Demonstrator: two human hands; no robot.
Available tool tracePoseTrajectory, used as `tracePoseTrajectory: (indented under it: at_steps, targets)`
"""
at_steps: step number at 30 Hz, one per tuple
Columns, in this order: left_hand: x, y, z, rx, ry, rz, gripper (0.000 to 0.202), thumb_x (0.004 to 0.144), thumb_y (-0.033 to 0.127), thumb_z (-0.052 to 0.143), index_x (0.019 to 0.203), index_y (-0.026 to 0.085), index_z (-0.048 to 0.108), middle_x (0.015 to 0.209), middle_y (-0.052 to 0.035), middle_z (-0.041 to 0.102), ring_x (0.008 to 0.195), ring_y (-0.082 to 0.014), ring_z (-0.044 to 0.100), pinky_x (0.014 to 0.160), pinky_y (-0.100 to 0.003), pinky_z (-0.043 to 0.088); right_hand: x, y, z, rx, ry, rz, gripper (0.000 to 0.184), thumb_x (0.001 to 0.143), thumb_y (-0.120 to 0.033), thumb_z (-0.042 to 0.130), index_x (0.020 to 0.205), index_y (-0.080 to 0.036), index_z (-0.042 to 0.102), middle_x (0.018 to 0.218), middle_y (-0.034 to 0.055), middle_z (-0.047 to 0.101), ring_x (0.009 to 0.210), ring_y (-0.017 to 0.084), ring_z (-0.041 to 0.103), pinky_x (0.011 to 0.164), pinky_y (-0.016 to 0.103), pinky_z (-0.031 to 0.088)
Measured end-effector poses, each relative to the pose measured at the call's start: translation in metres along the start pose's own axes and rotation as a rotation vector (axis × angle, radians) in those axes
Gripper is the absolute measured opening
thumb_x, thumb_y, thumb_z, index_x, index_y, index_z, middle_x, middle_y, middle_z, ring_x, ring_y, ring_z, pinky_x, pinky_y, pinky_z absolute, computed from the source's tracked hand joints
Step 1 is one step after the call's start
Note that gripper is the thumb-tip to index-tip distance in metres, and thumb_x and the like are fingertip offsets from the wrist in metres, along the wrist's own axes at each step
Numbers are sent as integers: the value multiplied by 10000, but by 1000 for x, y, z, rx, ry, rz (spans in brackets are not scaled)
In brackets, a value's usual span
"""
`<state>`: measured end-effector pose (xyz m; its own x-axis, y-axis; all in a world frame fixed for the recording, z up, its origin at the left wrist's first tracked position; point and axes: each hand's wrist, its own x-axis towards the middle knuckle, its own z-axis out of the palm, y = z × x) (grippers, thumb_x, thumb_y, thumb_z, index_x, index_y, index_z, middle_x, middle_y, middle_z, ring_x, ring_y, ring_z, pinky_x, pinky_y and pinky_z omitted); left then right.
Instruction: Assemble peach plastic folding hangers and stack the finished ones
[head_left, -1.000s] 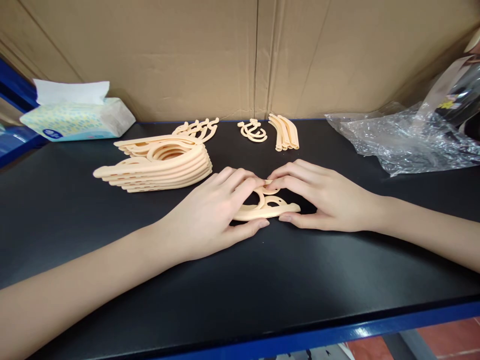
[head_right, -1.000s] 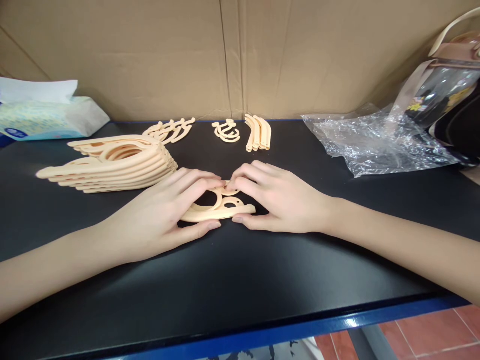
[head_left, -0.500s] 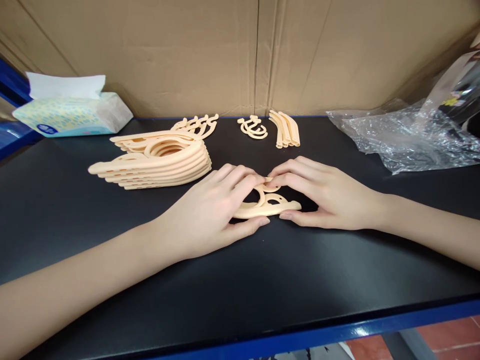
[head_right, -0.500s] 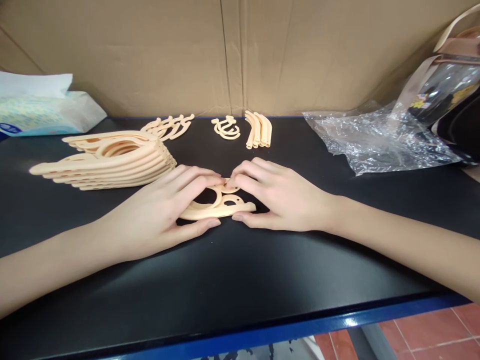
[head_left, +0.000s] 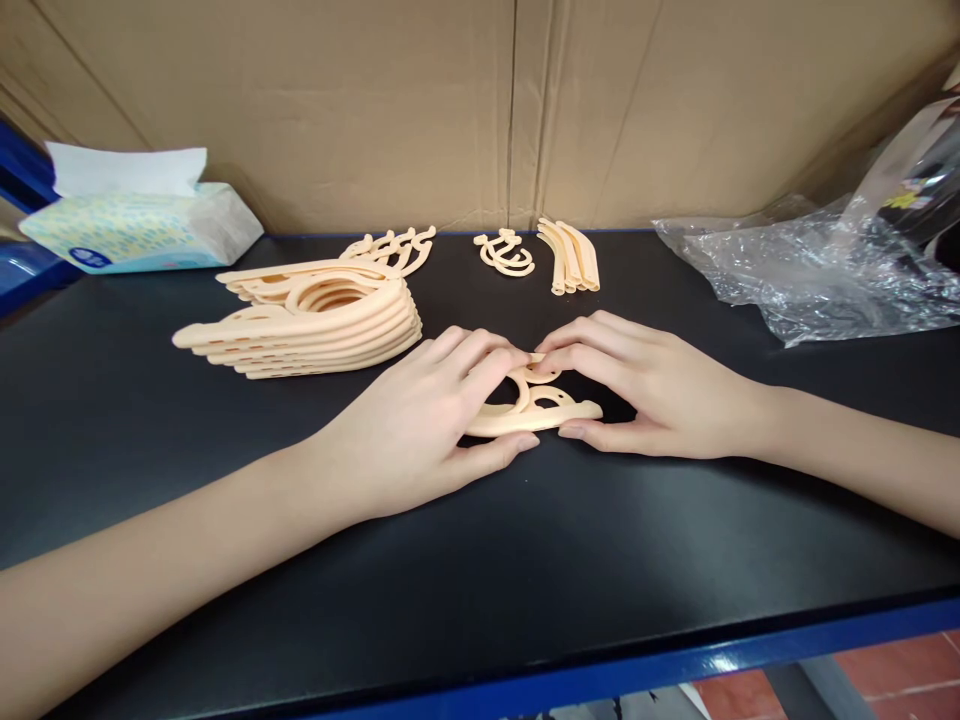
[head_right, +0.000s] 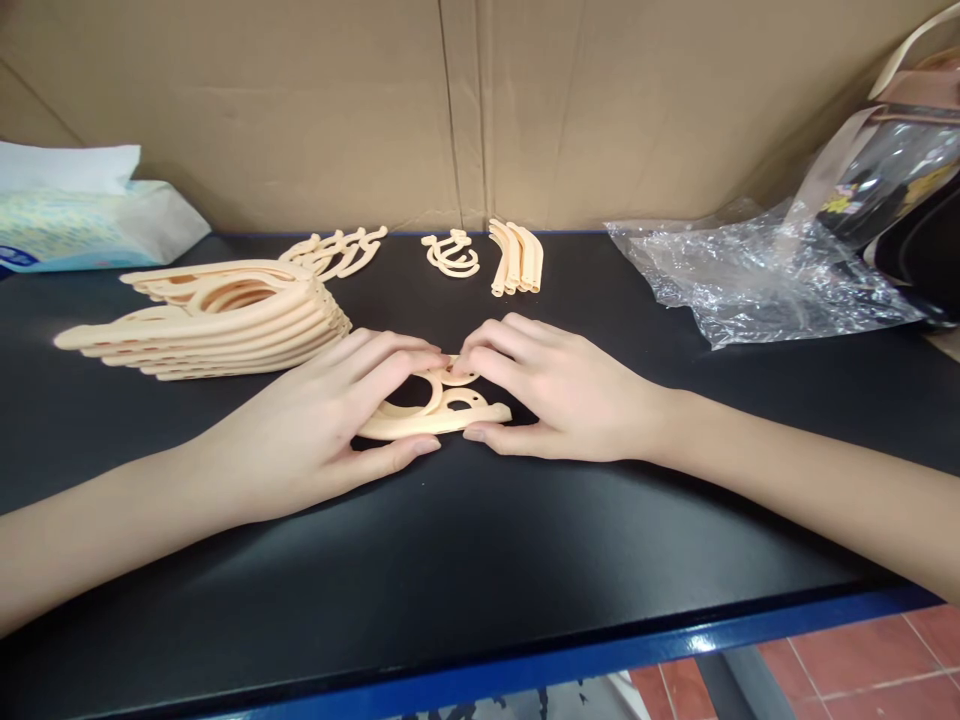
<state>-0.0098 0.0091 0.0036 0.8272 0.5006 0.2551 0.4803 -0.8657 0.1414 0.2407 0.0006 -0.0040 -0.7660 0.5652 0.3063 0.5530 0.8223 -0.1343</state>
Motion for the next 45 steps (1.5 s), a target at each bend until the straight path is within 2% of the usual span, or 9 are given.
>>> tracePoseTrajectory:
  at_steps: [10, 16, 28, 45]
  targets:
    - [1, 0, 0, -2, -9, -2, 410, 968, 410, 529, 1266, 129, 520, 1221, -95, 579, 1063, -246, 534, 904, -366, 427, 0, 0, 0, 12, -4, 9, 367, 951, -465, 523, 1193, -190, 541, 1223, 127, 608, 1034, 255, 561, 870, 417, 498]
    - [1, 0, 0, -7, -12, -9, 418, 968, 417, 529, 1265, 123, 523, 1230, -97, 578, 1072, -245, 535, 912, -367, 424, 0, 0, 0, 4, 4, -1, 399, 951, -464, 525, 1186, -144, 560, 1204, 142, 614, 1021, 253, 565, 871, 404, 493]
    - [0, 0, -1, 4, -13, -8, 410, 970, 418, 524, 1273, 143, 510, 1241, -107, 584, 1076, -250, 539, 914, -378, 443, 0, 0, -1, 11, 7, 5, 364, 949, -465, 526, 1193, -195, 542, 1208, 132, 617, 1020, 262, 576, 857, 421, 501]
    - [0, 0, 0, 1, -9, -14, 412, 966, 420, 526, 1255, 126, 527, 1212, -94, 586, 1046, -244, 537, 899, -369, 435, 0, 0, 0, 2, -2, 6, 396, 946, -462, 535, 1211, -168, 549, 1213, 132, 615, 1031, 256, 571, 876, 408, 496]
